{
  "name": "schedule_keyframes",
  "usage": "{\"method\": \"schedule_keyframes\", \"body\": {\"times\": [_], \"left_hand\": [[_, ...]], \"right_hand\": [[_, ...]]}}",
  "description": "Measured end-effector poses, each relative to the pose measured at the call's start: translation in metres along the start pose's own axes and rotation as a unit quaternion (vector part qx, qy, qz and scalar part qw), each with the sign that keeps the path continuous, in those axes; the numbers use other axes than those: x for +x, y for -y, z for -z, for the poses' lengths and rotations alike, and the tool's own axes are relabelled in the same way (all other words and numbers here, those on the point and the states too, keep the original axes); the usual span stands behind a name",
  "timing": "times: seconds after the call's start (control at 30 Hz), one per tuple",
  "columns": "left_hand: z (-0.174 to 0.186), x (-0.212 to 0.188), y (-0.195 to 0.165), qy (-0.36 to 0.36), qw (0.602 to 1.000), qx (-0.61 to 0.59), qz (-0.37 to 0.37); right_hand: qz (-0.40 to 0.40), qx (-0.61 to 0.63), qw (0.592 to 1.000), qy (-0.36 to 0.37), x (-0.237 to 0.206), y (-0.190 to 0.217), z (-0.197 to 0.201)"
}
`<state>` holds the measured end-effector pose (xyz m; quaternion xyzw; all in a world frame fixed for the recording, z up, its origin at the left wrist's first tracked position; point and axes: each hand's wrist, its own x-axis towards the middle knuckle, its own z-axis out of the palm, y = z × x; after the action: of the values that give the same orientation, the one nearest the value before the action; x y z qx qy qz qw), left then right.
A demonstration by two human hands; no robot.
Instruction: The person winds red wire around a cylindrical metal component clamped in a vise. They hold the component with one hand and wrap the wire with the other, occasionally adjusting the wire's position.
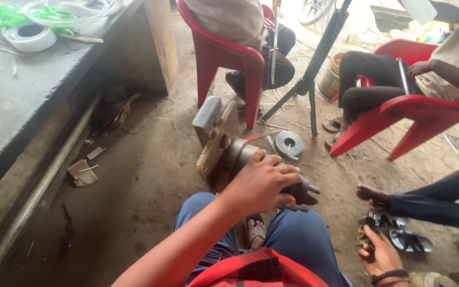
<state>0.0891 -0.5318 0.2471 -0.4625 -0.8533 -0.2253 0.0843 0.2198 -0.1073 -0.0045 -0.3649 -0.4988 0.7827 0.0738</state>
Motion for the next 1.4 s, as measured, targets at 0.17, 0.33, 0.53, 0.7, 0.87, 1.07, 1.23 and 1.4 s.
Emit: {"method": "schedule_keyframes", "body": {"times": [0.17, 0.33, 0.53, 0.7, 0.87, 1.07, 1.23, 1.4], "left_hand": [[0.003, 0.005, 0.005, -0.011, 1.0, 0.022, -0.005], [0.019, 0.015, 0.011, -0.002, 1.0, -0.011, -0.021], [0.019, 0.028, 0.007, -0.019, 0.997, -0.014, -0.073], [0.021, 0.032, -0.006, -0.015, 0.997, 0.044, -0.056], [0.013, 0.029, -0.008, -0.01, 0.996, 0.074, -0.05], [0.006, 0.053, -0.012, 0.002, 0.995, 0.086, -0.048], [0.01, 0.074, -0.013, 0.005, 0.995, 0.084, -0.049], [0.014, 0.083, -0.008, 0.008, 0.996, 0.073, -0.048]], "right_hand": [[-0.011, -0.021, 0.999, -0.026, 0.015, 0.002, -0.003], [0.025, 0.001, 0.999, 0.028, 0.012, 0.029, -0.008], [0.206, 0.045, 0.977, 0.014, -0.004, 0.092, 0.054], [0.353, -0.069, 0.919, -0.159, -0.015, 0.145, 0.083], [0.459, 0.007, 0.839, -0.291, -0.048, 0.225, 0.11], [0.189, 0.051, 0.937, -0.289, -0.008, 0.335, 0.137], [0.181, -0.04, 0.945, -0.269, 0.057, 0.358, 0.114], [0.087, 0.038, 0.975, -0.199, 0.1, 0.359, 0.095]]}}
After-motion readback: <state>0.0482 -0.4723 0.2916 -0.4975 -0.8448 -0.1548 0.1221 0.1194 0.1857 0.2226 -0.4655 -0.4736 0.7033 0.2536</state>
